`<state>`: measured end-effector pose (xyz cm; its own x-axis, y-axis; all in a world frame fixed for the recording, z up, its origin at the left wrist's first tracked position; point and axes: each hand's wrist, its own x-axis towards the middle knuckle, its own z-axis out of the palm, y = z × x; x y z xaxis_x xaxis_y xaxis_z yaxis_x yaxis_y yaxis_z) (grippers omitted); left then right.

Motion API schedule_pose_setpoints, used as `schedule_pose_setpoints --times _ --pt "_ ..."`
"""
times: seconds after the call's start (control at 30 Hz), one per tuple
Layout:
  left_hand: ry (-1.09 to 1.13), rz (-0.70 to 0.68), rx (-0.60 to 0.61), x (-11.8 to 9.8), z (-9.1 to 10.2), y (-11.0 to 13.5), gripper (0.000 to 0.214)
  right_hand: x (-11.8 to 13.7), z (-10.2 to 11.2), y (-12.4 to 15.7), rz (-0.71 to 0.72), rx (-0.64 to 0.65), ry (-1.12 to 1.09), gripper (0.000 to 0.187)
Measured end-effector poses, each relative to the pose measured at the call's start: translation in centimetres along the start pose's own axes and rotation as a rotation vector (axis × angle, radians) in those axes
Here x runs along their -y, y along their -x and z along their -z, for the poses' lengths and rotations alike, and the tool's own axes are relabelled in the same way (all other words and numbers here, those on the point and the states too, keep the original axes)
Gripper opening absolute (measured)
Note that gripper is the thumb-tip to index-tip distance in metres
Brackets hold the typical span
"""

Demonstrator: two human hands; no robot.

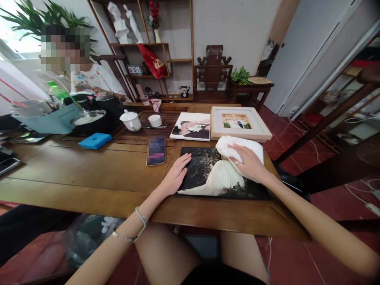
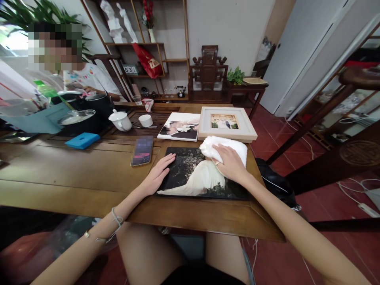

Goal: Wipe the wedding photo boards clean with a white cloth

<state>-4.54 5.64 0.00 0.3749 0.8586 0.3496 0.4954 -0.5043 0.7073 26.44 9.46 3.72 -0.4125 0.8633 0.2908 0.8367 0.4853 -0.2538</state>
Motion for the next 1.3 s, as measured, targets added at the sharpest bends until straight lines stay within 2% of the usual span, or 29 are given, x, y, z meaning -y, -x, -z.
schedule_pose_setpoints --times 0.07,0.13,0.3,0.4,0.5,0.67,0.77,0.87,1.0,1.1,1.2,1.3 --pt "-0.005 -0.008 -0.001 0.0 0.0 0.0 0.044 -0.1 -0.1 -0.1 -0.006 0.003 0.045 0.055" --pt "-0.009 -0.014 -0.002 0.0 0.0 0.0 0.044 1.4 0.0 0.7 0.064 0.07 0.071 0.062" --pt "0.003 -0.015 -0.004 0.3 -0.1 -0.1 0.044 7.7 0.9 4.8 0.392 0.282 -0.055 0.083" --pt "0.009 -0.039 -0.015 0.5 -0.1 0.0 0.044 9.0 1.4 5.9 0.545 0.377 -0.164 0.086" --pt "-0.003 -0.045 -0.013 0.6 -0.2 0.0 0.044 6.6 1.4 4.9 0.485 0.348 -0.226 0.082" --pt "-0.023 -0.039 -0.007 0.6 -0.2 0.0 0.044 -1.0 0.4 1.4 0.151 0.04 -0.098 0.057" --pt "-0.029 -0.044 -0.005 0.5 -0.2 0.0 0.044 -2.9 0.1 1.0 0.016 -0.039 -0.016 0.052" --pt "-0.028 -0.044 -0.004 0.6 -0.2 -0.1 0.044 -0.9 0.3 2.7 0.093 0.028 0.027 0.061" --pt "-0.021 -0.044 -0.004 0.6 -0.2 -0.1 0.044 5.2 0.9 6.3 0.322 0.189 -0.047 0.083" --pt "-0.023 -0.041 -0.001 0.6 -0.1 -0.1 0.044 8.3 1.3 8.0 0.475 0.291 -0.118 0.089" --pt "-0.029 -0.042 -0.002 0.6 -0.1 -0.1 0.044 8.2 1.5 8.1 0.446 0.297 -0.166 0.088" --pt "-0.033 -0.05 -0.007 0.7 -0.2 -0.1 0.043 5.8 1.4 7.6 0.299 0.182 -0.148 0.082"
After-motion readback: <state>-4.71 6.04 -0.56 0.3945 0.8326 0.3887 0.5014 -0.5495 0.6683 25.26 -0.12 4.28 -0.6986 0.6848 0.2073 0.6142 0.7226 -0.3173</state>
